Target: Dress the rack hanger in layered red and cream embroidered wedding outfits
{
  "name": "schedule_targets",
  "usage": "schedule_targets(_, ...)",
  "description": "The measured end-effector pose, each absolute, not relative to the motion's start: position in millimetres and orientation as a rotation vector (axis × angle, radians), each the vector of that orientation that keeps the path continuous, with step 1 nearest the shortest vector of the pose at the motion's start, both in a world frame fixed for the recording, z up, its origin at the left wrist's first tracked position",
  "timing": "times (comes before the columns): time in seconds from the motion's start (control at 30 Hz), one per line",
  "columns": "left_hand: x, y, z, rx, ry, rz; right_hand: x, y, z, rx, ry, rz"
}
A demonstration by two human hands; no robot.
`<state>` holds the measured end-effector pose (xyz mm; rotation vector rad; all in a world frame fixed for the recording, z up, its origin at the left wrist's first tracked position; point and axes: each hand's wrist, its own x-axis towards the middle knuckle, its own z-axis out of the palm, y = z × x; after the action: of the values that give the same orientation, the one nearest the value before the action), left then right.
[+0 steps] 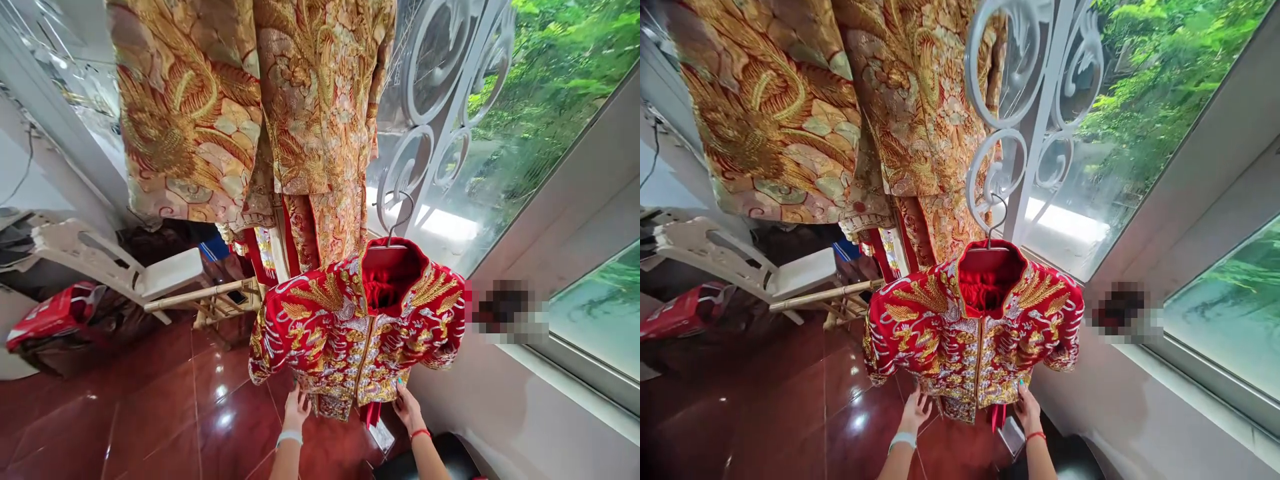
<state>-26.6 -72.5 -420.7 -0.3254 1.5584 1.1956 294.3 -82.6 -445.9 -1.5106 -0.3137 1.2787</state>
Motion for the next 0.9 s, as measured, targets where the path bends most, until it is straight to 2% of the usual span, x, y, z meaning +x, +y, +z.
schedule_targets(0.27,1,-83,-410,-0.065,1.902,1.323,270,-105,-431,-1.969,-0.287,0.745)
schedule_targets(0.37,20,-105,-397,0.543,1.886,1.337,264,-114,-409,-2.112,-0.880,0.569)
schedule_targets(0.47,25,-97,-365,1.269,1.628,1.110,266,-98,-372,-1.968,-1.582,0.462)
schedule_targets(0.63,9,-39,-331,1.884,1.584,0.929,282,-52,-333,-1.888,-2.079,0.253)
schedule_targets(0.77,3,-43,-345,2.039,1.595,0.919,294,-57,-339,-1.783,-2.065,0.167)
schedule_targets(0.9,-10,-70,-355,1.642,1.988,1.282,322,-69,-350,-1.750,-1.457,0.117)
